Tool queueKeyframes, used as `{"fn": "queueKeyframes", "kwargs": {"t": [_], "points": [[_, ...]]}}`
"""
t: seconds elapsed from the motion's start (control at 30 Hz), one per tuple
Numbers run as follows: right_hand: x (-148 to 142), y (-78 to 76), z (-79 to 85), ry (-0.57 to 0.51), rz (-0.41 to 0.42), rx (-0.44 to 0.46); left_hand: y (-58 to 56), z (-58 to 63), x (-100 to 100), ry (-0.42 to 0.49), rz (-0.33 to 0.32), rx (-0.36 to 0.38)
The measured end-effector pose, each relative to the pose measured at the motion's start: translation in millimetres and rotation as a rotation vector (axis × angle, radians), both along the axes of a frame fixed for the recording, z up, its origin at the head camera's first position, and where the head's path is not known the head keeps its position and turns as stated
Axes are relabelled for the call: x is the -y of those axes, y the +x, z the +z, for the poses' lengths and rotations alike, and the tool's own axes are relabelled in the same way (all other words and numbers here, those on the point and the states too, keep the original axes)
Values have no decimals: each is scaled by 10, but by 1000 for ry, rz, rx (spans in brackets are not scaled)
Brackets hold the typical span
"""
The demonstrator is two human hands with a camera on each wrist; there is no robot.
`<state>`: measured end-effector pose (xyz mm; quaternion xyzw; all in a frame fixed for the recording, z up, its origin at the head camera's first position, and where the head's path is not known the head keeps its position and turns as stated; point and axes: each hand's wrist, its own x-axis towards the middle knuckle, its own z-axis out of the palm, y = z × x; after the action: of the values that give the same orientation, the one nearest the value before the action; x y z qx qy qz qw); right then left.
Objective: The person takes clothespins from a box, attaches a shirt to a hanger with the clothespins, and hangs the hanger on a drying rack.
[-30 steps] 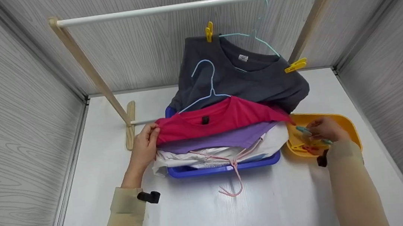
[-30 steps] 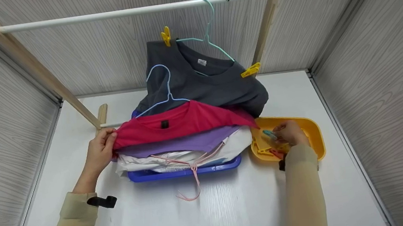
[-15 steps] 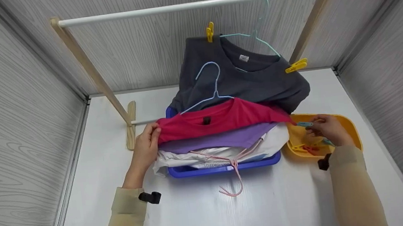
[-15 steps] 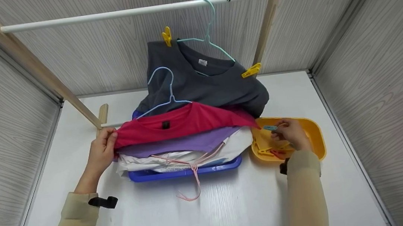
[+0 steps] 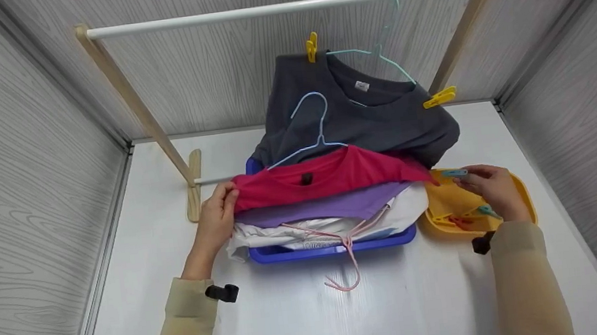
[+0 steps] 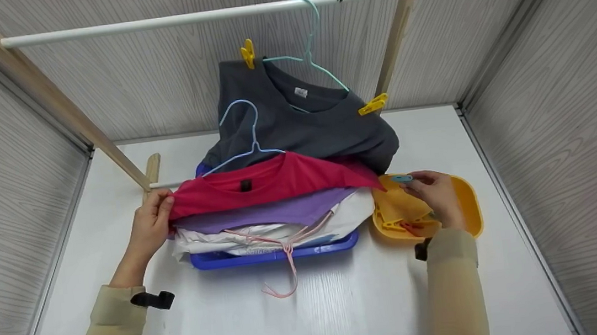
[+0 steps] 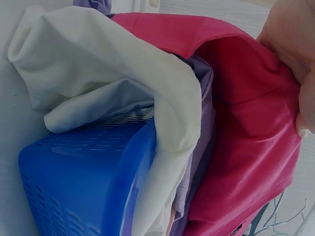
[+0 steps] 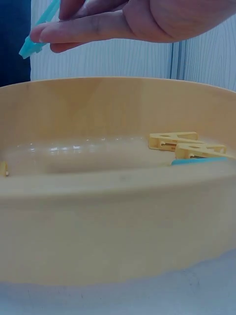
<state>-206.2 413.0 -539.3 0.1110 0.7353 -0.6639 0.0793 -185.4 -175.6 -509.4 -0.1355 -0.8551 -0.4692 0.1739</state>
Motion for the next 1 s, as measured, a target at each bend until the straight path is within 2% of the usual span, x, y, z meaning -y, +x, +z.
{"fn": "queueKeyframes", "kwargs": {"t": [0.1,0.27,0.43,0.57,0.83,1.0], "points": [[22,21,31,-64,-4,-44,6,10,-2,-4,-1,-2],[71,31,86,-57,1,-99,13,26,-5,-7,-1,-4],[133,34,151,-11,-28,-131,15,31,0,-6,-12,19],[170,42,191,65,-38,-133,9,32,17,-2,-35,38],[224,121,278,279,-17,-154,14,26,63,1,-124,67],[302,150,364,221,0,-213,16,31,76,-9,-122,51]]}}
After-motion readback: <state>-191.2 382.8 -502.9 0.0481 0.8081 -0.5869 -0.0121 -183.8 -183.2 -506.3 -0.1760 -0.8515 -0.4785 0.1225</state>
